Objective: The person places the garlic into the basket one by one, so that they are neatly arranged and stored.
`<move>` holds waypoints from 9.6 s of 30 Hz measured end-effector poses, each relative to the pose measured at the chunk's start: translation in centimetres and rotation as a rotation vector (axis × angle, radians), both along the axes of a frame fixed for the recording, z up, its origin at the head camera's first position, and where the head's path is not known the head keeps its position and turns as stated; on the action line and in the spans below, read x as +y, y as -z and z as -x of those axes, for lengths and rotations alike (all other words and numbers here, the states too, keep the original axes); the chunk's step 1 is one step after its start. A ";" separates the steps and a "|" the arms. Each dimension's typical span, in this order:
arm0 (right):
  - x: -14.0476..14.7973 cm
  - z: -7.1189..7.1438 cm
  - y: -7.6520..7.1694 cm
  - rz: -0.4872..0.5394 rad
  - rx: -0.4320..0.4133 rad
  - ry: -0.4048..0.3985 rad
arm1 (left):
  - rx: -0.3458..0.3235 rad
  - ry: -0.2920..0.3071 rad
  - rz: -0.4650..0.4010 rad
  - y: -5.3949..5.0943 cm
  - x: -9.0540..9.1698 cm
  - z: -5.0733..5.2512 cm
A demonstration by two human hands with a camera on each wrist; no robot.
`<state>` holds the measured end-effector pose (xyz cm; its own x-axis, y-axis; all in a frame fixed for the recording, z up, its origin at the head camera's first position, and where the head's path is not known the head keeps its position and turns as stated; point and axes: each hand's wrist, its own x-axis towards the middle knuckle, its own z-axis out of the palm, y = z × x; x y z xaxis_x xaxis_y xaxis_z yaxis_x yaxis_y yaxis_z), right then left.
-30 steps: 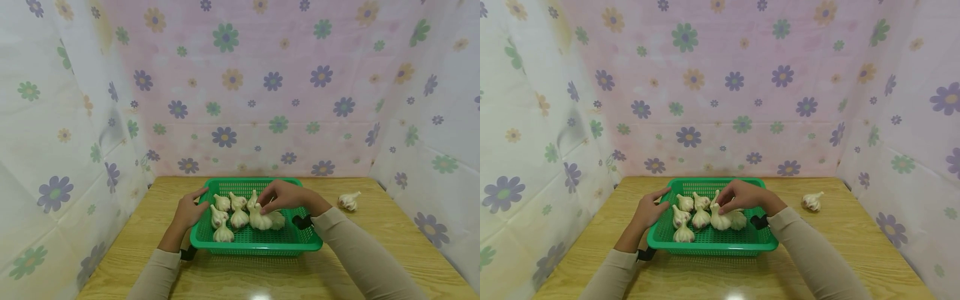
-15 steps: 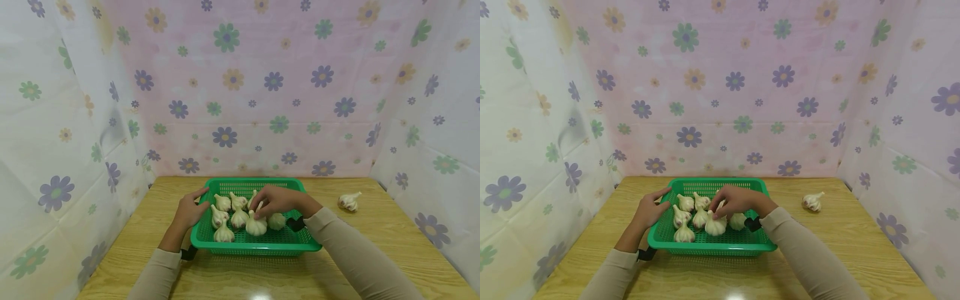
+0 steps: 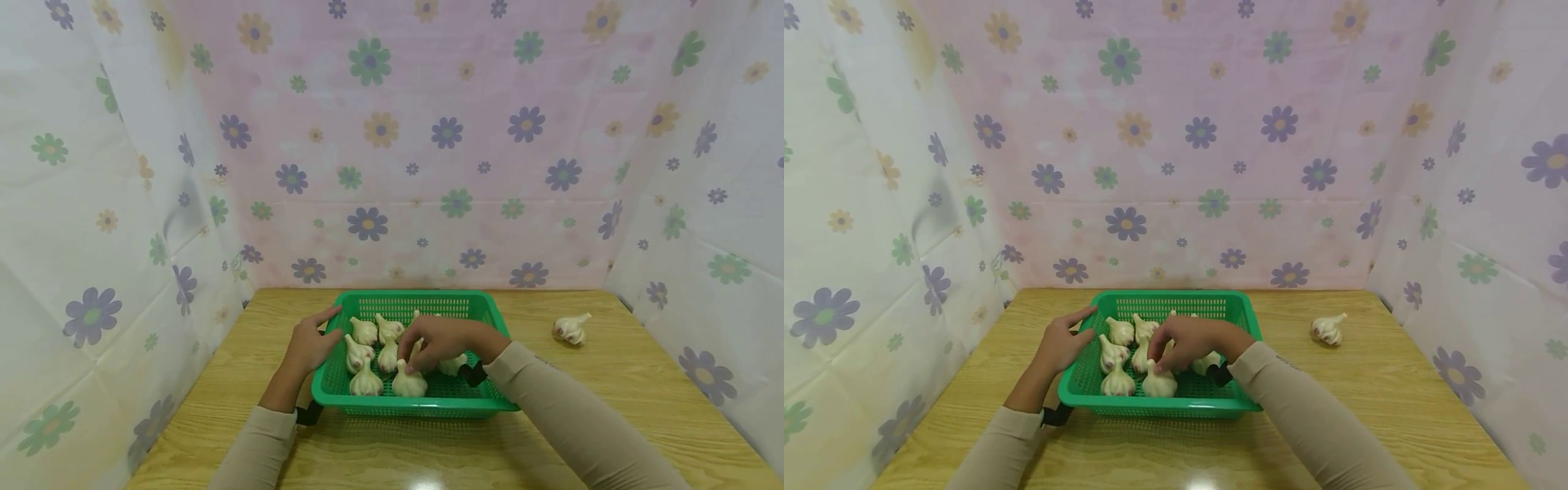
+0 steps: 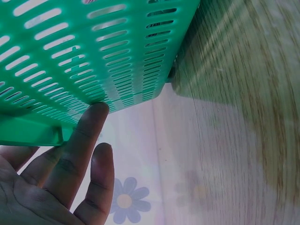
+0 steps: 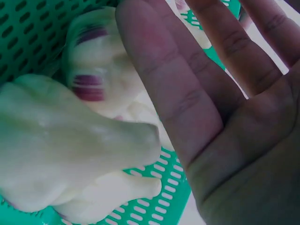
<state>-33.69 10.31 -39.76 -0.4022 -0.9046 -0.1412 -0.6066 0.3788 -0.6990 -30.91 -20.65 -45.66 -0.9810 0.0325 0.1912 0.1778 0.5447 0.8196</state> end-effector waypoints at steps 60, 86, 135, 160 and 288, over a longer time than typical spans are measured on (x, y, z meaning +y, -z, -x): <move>0.8 0.6 -1.8 -0.067 0.158 0.127 | 0.021 0.002 0.026 0.1 0.1 0.0; 12.3 1.9 -4.6 0.122 0.229 0.465 | 0.006 0.002 0.011 0.1 0.0 0.0; 25.6 2.4 6.5 0.092 0.284 1.425 | 0.015 0.011 -0.023 0.1 0.0 0.1; 26.5 0.0 6.6 -0.029 0.084 1.350 | 0.007 0.017 -0.041 0.1 0.2 -0.1; 8.9 -1.6 -3.0 0.206 0.147 0.634 | 0.002 -0.008 -0.013 -0.1 0.3 -0.2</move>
<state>-32.06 19.21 -36.73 -0.8650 -0.4907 0.1051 -0.4055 0.5600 -0.7225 -30.69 -20.40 -45.56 -0.9808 0.0224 0.1937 0.1754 0.5356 0.8261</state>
